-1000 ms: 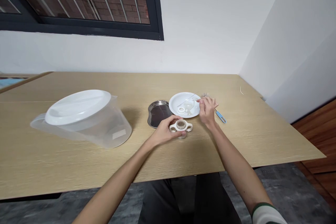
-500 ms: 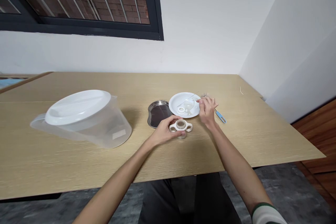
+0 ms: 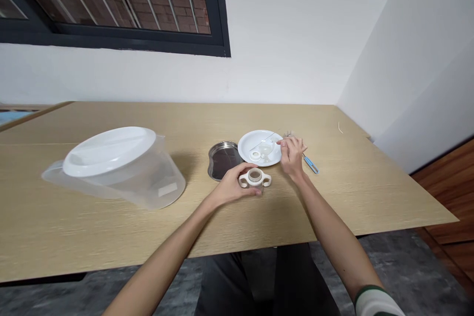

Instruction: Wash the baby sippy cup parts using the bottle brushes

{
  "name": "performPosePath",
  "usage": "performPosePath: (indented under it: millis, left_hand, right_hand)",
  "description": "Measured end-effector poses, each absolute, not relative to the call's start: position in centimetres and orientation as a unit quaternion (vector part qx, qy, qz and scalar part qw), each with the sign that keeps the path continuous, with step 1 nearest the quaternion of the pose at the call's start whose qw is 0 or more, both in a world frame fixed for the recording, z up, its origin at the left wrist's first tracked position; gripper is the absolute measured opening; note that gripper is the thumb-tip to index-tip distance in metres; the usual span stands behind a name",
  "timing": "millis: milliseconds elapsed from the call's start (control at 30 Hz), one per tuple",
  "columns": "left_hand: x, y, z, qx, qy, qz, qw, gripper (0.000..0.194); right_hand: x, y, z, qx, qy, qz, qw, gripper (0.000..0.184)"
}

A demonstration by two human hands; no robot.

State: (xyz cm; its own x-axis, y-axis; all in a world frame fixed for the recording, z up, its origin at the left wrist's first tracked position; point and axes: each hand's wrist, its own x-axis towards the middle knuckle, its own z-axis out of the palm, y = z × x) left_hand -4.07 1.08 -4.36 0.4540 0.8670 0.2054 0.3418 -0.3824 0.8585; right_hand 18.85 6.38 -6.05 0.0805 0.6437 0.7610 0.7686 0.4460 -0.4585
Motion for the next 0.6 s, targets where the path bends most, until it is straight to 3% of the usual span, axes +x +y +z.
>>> performPosePath:
  millis: [167, 300, 467, 600]
  left_hand:
    - [-3.9, 1.1, -4.7, 0.777, 0.398, 0.346, 0.345, 0.065]
    - [-4.2, 1.2, -4.7, 0.771, 0.401, 0.336, 0.363, 0.07]
    - [-4.9, 1.5, -4.3, 0.767, 0.393, 0.338, 0.378, 0.071]
    - [-5.2, 1.7, -4.4, 0.775, 0.384, 0.337, 0.372, 0.074]
  right_hand:
    - [18.8, 6.1, -5.7, -0.481, -0.701, -0.054, 0.524, 0.024]
    - [18.4, 5.2, -4.5, -0.37, -0.768, 0.041, 0.52, 0.015]
    - [17.7, 3.9, -2.6, -0.324, -0.816, 0.252, 0.407, 0.026]
    - [17.5, 3.6, -2.2, -0.335, -0.823, 0.341, 0.305, 0.051]
